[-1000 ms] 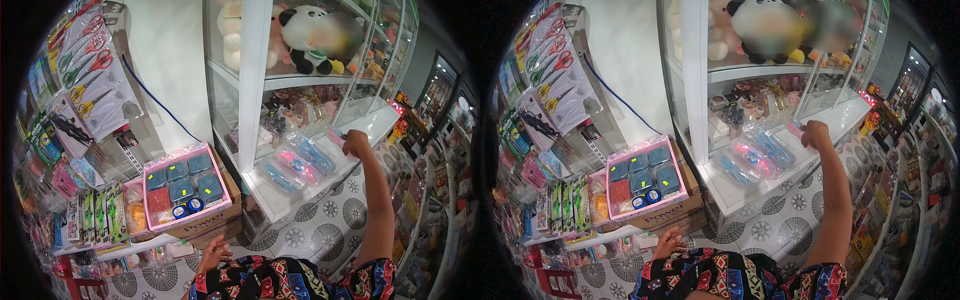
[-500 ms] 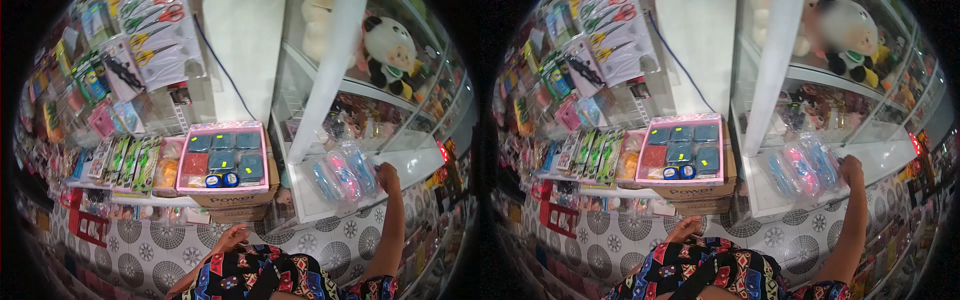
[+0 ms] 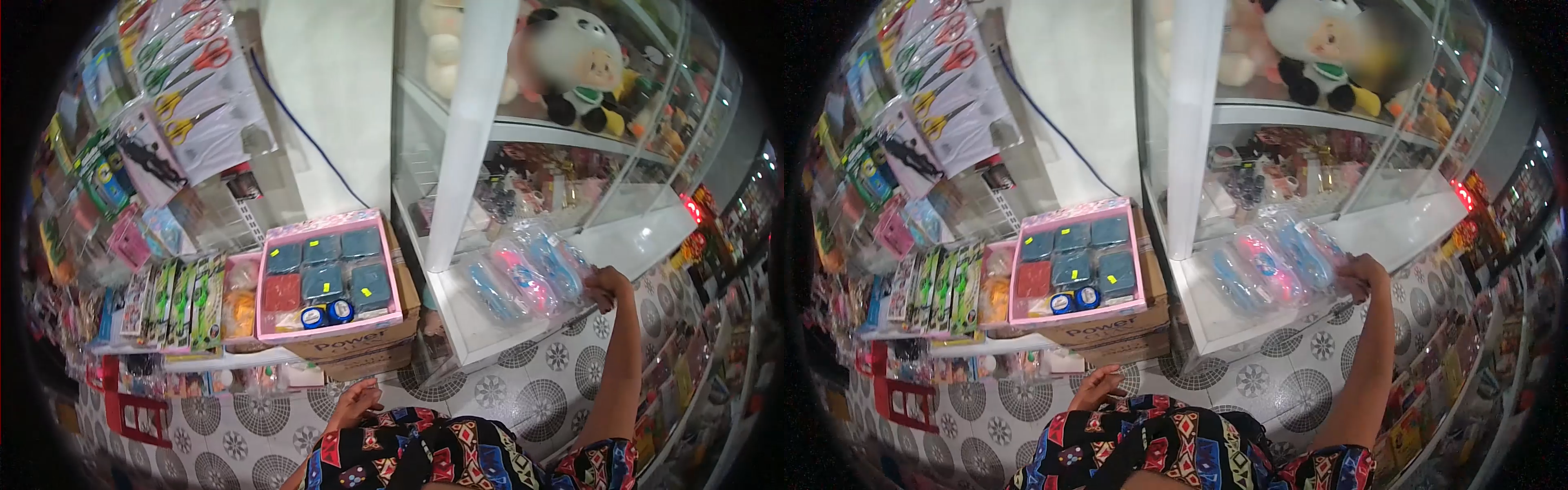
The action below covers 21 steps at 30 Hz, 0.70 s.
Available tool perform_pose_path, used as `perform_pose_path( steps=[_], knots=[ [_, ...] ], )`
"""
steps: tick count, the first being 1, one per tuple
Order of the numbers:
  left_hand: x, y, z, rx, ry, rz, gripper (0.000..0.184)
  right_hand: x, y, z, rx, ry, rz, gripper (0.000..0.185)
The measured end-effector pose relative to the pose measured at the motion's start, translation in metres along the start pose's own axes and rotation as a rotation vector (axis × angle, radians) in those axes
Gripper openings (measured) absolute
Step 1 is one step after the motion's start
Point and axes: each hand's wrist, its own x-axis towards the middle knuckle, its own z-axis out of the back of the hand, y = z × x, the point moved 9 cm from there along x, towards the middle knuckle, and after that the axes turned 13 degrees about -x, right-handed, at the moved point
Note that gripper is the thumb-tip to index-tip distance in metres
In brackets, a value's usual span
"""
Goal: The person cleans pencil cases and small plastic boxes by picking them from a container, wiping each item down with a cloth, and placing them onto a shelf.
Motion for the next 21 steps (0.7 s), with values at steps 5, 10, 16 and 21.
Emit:
perform_pose_path(
  steps=[5, 10, 16, 21],
  knots=[
    [0.003, 0.001, 0.000, 0.048, 0.001, -0.007, 0.052, 0.013, -0.018, -0.005, 0.241, -0.135, 0.022, 0.050],
    [0.000, -0.004, -0.009, 0.079, -0.008, 0.001, 0.054, -0.010, -0.016, -0.012, 0.532, -0.172, 0.116, 0.077],
    [0.001, -0.018, -0.019, 0.137, 0.124, -0.082, 0.049, 0.002, -0.056, 0.002, 0.176, -0.424, 0.053, 0.055],
    [-0.080, -0.159, -0.088, 0.160, 0.522, -0.341, 0.061, -0.056, -0.050, 0.049, 0.110, -0.834, -0.073, 0.064]
  ],
)
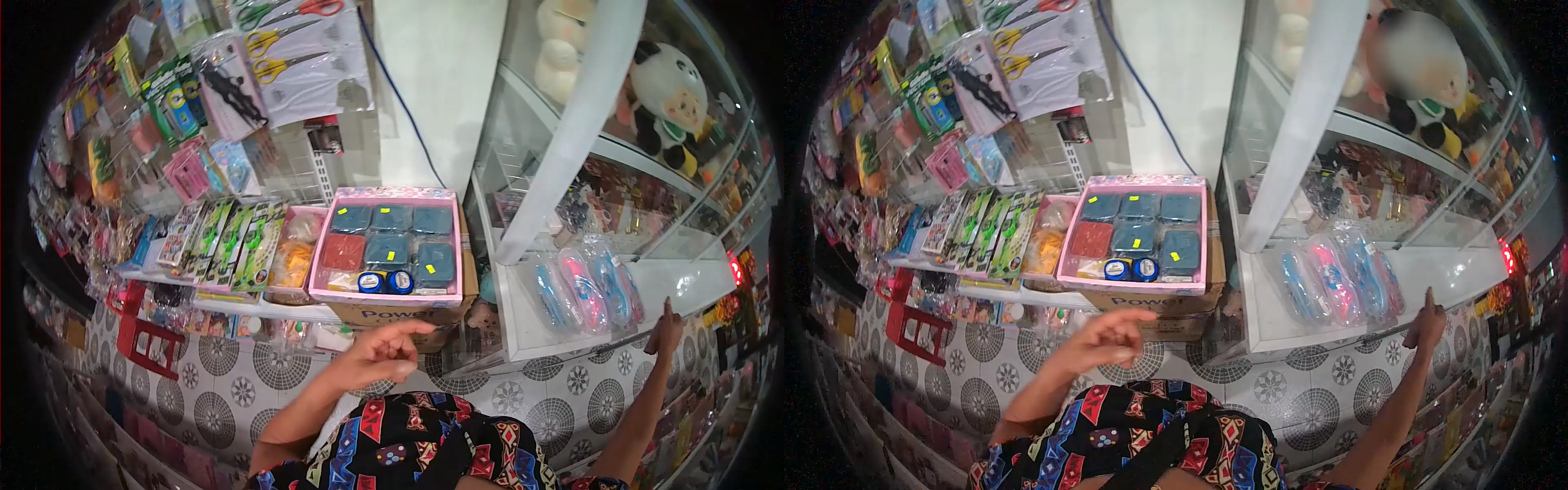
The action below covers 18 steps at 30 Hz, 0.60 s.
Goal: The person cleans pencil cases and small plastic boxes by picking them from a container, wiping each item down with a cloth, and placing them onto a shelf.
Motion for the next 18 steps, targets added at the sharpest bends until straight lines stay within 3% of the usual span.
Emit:
perform_pose_path(
  steps=[3, 4, 6, 10, 12, 15, 17, 18],
  knots=[
    [-0.039, -0.118, -0.076, 0.072, 0.226, -0.237, 0.063, -0.004, 0.014, 0.041, 0.133, -0.130, -0.022, 0.061],
    [-0.051, -0.137, -0.099, 0.165, 0.504, -0.257, 0.046, -0.012, 0.030, 0.058, 0.147, -0.186, -0.002, 0.058],
    [-0.078, -0.160, -0.128, 0.192, 0.782, -0.337, 0.034, -0.023, 0.060, 0.078, 0.295, -0.217, 0.104, 0.055],
    [-0.107, -0.202, -0.161, -0.078, 0.786, -0.579, 0.032, -0.060, 0.127, 0.101, 0.539, -0.237, 0.287, 0.036],
    [-0.111, -0.209, -0.164, -0.120, 0.764, -0.581, 0.031, -0.086, 0.165, 0.108, 0.634, -0.215, 0.367, 0.024],
    [-0.116, -0.217, -0.163, -0.187, 0.727, -0.590, 0.029, -0.123, 0.215, 0.098, 0.752, -0.053, 0.412, 0.022],
    [-0.132, -0.218, -0.160, -0.181, 0.784, -0.676, 0.029, -0.143, 0.241, 0.092, 0.663, -0.112, 0.532, 0.024],
    [-0.145, -0.214, -0.156, -0.150, 0.856, -0.755, 0.030, -0.162, 0.259, 0.087, 0.684, 0.067, 0.476, 0.026]
  ],
)
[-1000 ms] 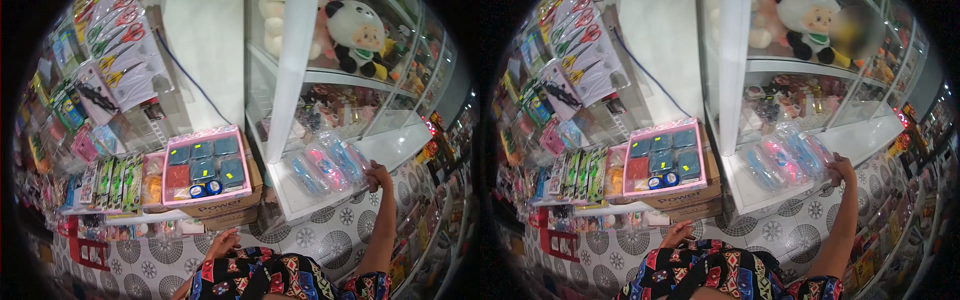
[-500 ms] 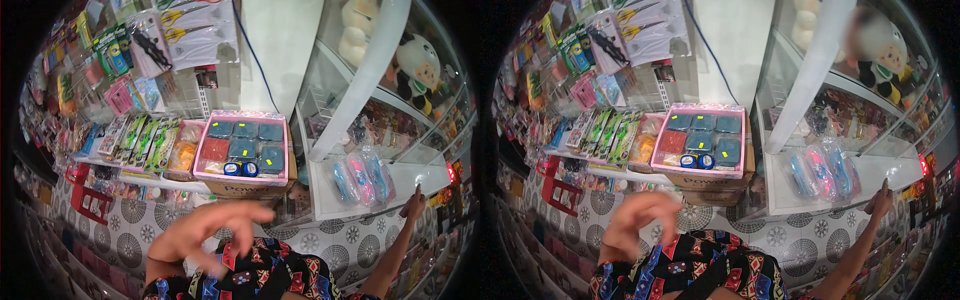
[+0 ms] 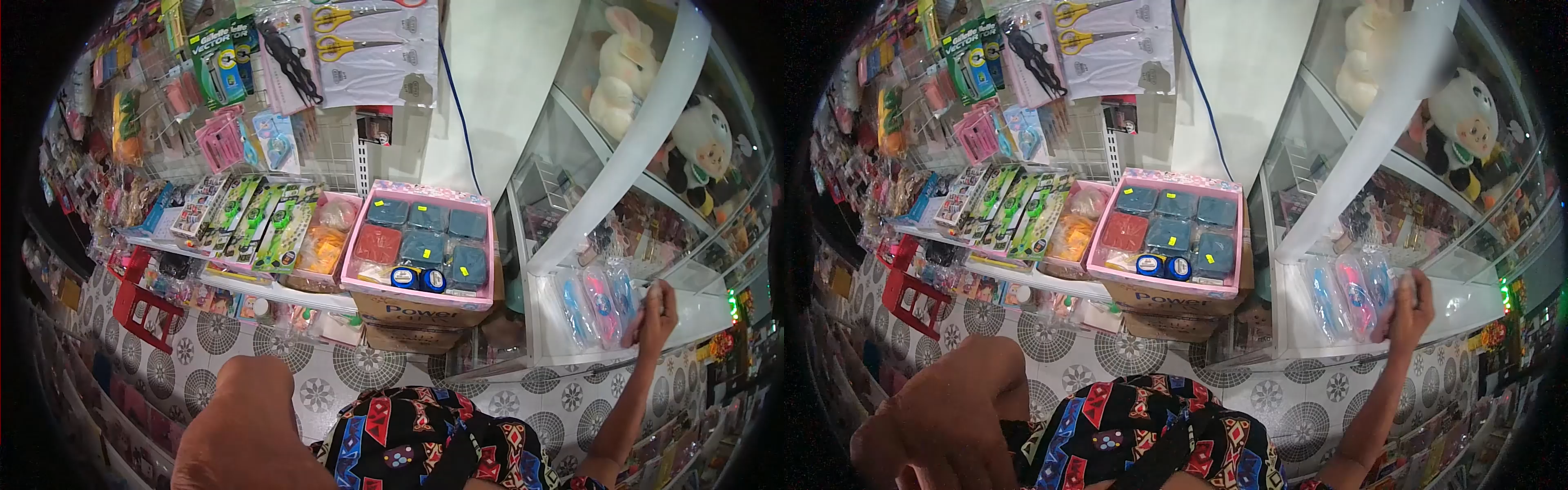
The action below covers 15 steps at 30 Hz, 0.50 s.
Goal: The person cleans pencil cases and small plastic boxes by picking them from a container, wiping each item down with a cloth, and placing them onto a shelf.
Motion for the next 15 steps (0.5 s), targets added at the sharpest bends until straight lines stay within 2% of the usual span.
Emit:
perform_pose_path(
  steps=[1, 3, 5, 7, 8, 11, 14, 15],
  knots=[
    [-0.007, -0.006, -0.008, 0.020, 0.070, -0.023, 0.032, -0.003, 0.005, -0.014, -0.066, 0.003, 0.098, 0.027],
    [-0.014, -0.015, -0.020, 0.049, 0.191, -0.037, 0.035, -0.020, 0.041, -0.044, -0.008, 0.097, 0.239, 0.028],
    [-0.017, -0.020, -0.027, 0.096, 0.267, 0.022, 0.039, -0.036, 0.065, -0.072, -0.003, 0.190, 0.244, 0.029],
    [-0.019, -0.023, -0.033, 0.173, 0.318, 0.125, 0.043, -0.047, 0.074, -0.098, 0.035, 0.282, 0.212, 0.029],
    [-0.032, -0.022, -0.042, 0.272, 0.483, 0.170, 0.043, -0.053, 0.074, -0.113, 0.068, 0.332, 0.177, 0.029],
    [-0.051, -0.005, -0.034, 0.448, 0.558, 0.518, 0.041, -0.067, 0.065, -0.151, 0.158, 0.370, 0.154, 0.027],
    [-0.063, -0.005, -0.001, 0.880, 0.387, 0.554, 0.044, -0.079, 0.045, -0.176, 0.184, 0.408, 0.084, 0.025],
    [-0.057, -0.015, 0.011, 0.965, 0.224, 0.429, 0.045, -0.080, 0.033, -0.182, 0.208, 0.400, 0.059, 0.025]
  ],
)
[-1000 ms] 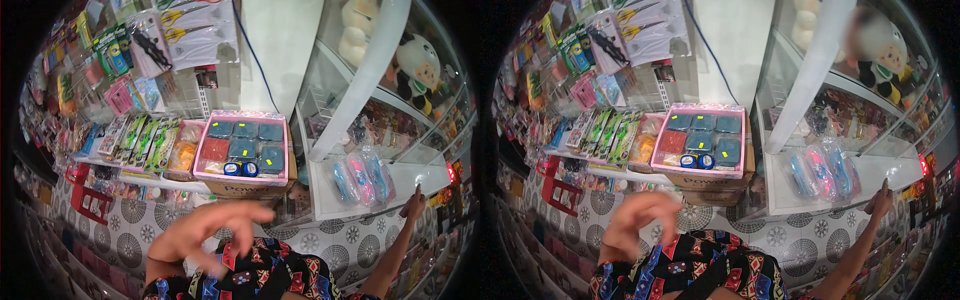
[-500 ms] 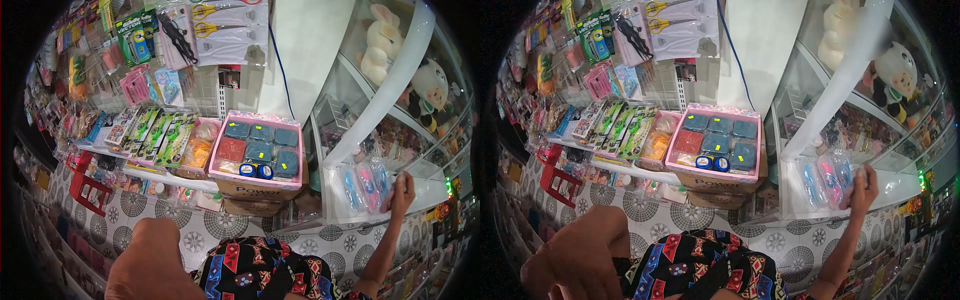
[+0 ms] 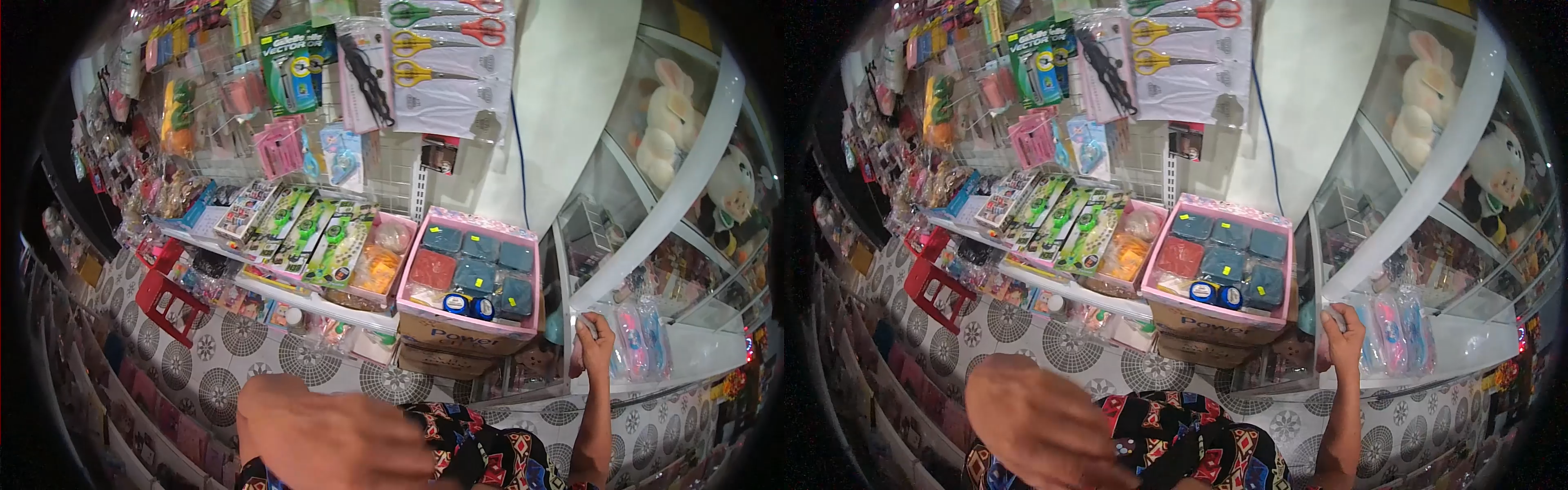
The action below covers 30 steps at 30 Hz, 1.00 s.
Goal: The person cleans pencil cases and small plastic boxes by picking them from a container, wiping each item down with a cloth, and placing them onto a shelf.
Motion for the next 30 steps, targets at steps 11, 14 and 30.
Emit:
perform_pose_path(
  steps=[11, 14, 30],
  knots=[
    [-0.023, -0.020, 0.047, -0.017, -0.531, -0.621, 0.028, -0.025, -0.059, -0.012, 0.198, -0.214, -0.160, 0.016],
    [-0.031, -0.022, 0.061, -0.068, -0.424, -0.389, 0.026, -0.026, -0.071, -0.008, 0.179, -0.250, -0.182, 0.016],
    [-0.181, 0.338, 0.072, 0.660, -0.260, 1.045, 0.060, -0.028, -0.074, -0.001, 0.160, -0.337, -0.273, 0.023]
  ],
)
